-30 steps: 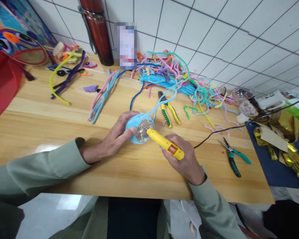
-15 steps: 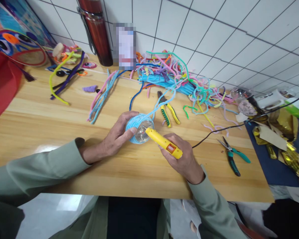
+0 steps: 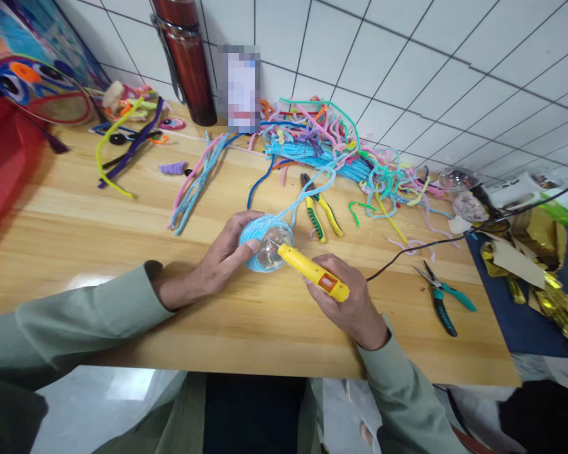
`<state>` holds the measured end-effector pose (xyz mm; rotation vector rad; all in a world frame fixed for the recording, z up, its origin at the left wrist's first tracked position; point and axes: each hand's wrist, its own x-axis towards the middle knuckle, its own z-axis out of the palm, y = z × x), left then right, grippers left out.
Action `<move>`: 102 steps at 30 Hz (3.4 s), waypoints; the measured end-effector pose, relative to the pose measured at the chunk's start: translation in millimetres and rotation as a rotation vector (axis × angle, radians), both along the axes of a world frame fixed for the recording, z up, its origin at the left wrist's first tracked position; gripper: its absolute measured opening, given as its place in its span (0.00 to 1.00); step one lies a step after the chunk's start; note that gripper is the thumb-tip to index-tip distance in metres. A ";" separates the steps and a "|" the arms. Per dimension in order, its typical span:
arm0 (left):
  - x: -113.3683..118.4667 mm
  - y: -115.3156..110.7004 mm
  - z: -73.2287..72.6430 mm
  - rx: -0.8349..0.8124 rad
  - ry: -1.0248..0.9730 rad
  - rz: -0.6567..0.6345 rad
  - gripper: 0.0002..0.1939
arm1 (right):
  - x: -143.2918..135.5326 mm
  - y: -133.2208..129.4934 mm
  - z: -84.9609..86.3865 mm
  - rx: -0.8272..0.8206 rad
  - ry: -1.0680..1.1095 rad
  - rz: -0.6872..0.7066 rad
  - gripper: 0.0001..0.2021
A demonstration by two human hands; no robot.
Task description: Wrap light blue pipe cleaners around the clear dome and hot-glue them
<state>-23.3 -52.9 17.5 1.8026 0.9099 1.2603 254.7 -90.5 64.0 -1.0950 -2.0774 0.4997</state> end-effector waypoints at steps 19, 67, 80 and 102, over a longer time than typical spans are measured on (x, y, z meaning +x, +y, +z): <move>-0.4 -3.3 3.3 -0.101 -0.039 0.032 0.23 | 2.7 0.0 4.2 0.045 -0.031 0.054 0.09; 0.1 -0.4 2.9 -0.049 -0.023 0.043 0.22 | 5.6 -0.2 -1.2 0.109 -0.073 0.065 0.11; -1.4 -0.1 5.6 -0.056 -0.007 0.034 0.21 | 2.8 -2.1 0.6 0.110 -0.061 0.057 0.12; -1.0 1.4 1.7 -0.061 -0.010 0.035 0.23 | 4.6 -1.6 -3.1 0.093 -0.029 -0.006 0.09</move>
